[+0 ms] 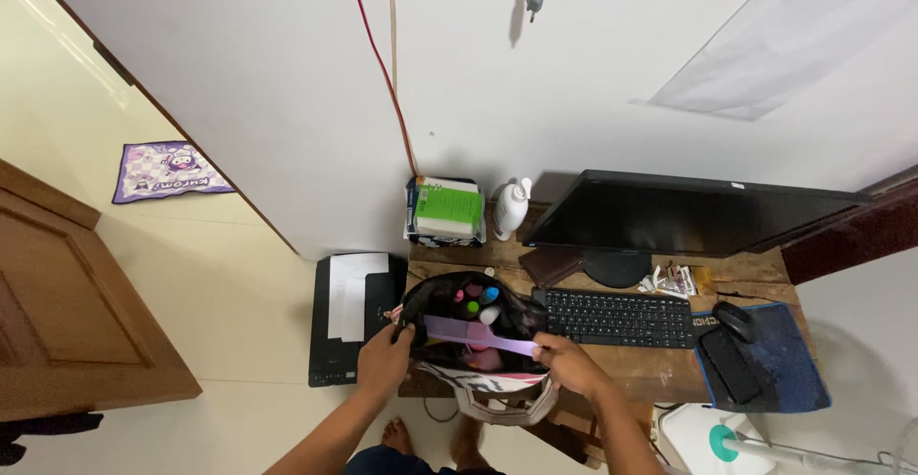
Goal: Packing several personal care and toiletry items into a travel bag.
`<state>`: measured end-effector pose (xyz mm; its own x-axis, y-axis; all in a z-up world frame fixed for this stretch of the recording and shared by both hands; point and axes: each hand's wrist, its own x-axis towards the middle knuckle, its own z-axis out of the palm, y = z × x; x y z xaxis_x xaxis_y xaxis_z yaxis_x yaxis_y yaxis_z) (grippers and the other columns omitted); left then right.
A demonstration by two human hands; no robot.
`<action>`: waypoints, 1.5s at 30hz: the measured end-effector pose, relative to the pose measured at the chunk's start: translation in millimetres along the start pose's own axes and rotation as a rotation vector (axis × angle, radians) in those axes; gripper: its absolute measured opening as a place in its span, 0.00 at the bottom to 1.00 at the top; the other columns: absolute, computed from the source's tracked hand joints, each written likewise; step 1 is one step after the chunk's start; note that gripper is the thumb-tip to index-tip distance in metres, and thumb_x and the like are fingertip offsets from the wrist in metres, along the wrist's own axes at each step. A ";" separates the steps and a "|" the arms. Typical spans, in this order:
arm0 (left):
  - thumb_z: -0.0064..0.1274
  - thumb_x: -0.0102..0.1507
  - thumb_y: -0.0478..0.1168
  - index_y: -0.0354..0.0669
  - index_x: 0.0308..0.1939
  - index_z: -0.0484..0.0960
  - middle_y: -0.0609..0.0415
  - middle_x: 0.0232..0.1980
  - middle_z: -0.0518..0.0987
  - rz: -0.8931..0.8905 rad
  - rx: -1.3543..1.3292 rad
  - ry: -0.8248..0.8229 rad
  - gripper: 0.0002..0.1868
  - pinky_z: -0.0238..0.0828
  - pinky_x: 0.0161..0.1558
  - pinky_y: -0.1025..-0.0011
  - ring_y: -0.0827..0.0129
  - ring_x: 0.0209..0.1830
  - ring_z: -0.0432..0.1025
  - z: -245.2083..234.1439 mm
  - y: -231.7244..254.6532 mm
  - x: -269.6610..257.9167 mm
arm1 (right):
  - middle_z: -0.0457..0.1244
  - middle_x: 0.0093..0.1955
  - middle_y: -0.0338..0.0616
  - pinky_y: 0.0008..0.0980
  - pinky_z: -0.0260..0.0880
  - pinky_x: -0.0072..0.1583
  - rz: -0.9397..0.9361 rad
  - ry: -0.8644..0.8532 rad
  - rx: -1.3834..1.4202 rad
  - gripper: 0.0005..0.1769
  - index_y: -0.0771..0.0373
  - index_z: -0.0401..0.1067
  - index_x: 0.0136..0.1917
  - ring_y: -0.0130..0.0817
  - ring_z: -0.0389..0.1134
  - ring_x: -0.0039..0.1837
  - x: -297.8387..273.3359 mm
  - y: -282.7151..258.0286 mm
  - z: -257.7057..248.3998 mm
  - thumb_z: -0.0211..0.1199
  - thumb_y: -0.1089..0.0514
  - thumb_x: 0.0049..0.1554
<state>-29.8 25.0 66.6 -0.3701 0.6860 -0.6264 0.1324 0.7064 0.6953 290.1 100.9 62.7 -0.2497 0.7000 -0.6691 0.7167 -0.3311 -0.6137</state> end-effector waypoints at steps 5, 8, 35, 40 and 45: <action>0.48 0.66 0.53 0.42 0.48 0.83 0.49 0.27 0.82 0.134 -0.010 0.084 0.20 0.72 0.33 0.65 0.62 0.25 0.79 -3.1 -6.7 -1.3 | 0.67 0.42 0.43 0.39 0.66 0.50 -0.180 0.047 -0.236 0.12 0.59 0.71 0.47 0.31 0.65 0.43 16.9 7.0 9.5 0.54 0.49 0.64; 0.50 0.65 0.53 0.39 0.41 0.83 0.50 0.27 0.82 0.232 0.017 0.249 0.19 0.71 0.36 0.63 0.63 0.26 0.77 -3.3 -23.7 13.5 | 0.66 0.43 0.46 0.42 0.68 0.51 -0.092 0.030 -0.202 0.13 0.60 0.69 0.48 0.38 0.67 0.44 4.9 -5.8 2.4 0.54 0.49 0.64; 0.45 0.57 0.36 0.53 0.61 0.74 0.43 0.39 0.83 0.161 0.175 -0.038 0.27 0.70 0.38 0.60 0.54 0.33 0.77 -23.4 -15.5 49.9 | 0.69 0.57 0.56 0.44 0.71 0.63 0.313 0.352 -0.482 0.31 0.63 0.76 0.58 0.49 0.71 0.63 12.6 5.7 21.1 0.72 0.38 0.52; 0.45 0.61 0.39 0.50 0.61 0.76 0.50 0.40 0.82 -0.004 0.054 -0.280 0.23 0.78 0.40 0.65 0.64 0.35 0.76 -36.5 14.4 47.6 | 0.72 0.52 0.56 0.41 0.71 0.56 0.115 0.668 0.141 0.23 0.68 0.79 0.56 0.47 0.74 0.53 49.3 60.4 21.1 0.67 0.50 0.54; 0.62 0.58 0.48 0.48 0.48 0.84 0.47 0.35 0.84 0.363 0.541 0.134 0.16 0.72 0.41 0.60 0.53 0.39 0.78 -40.8 41.9 14.4 | 0.64 0.44 0.52 0.39 0.65 0.46 0.069 0.679 0.291 0.17 0.70 0.67 0.49 0.38 0.62 0.43 3.0 -1.5 8.4 0.72 0.61 0.54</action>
<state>-67.1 57.3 101.1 -0.3217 0.8939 -0.3121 0.7002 0.4465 0.5571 282.8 98.1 58.1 0.3148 0.8774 -0.3620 0.4914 -0.4770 -0.7287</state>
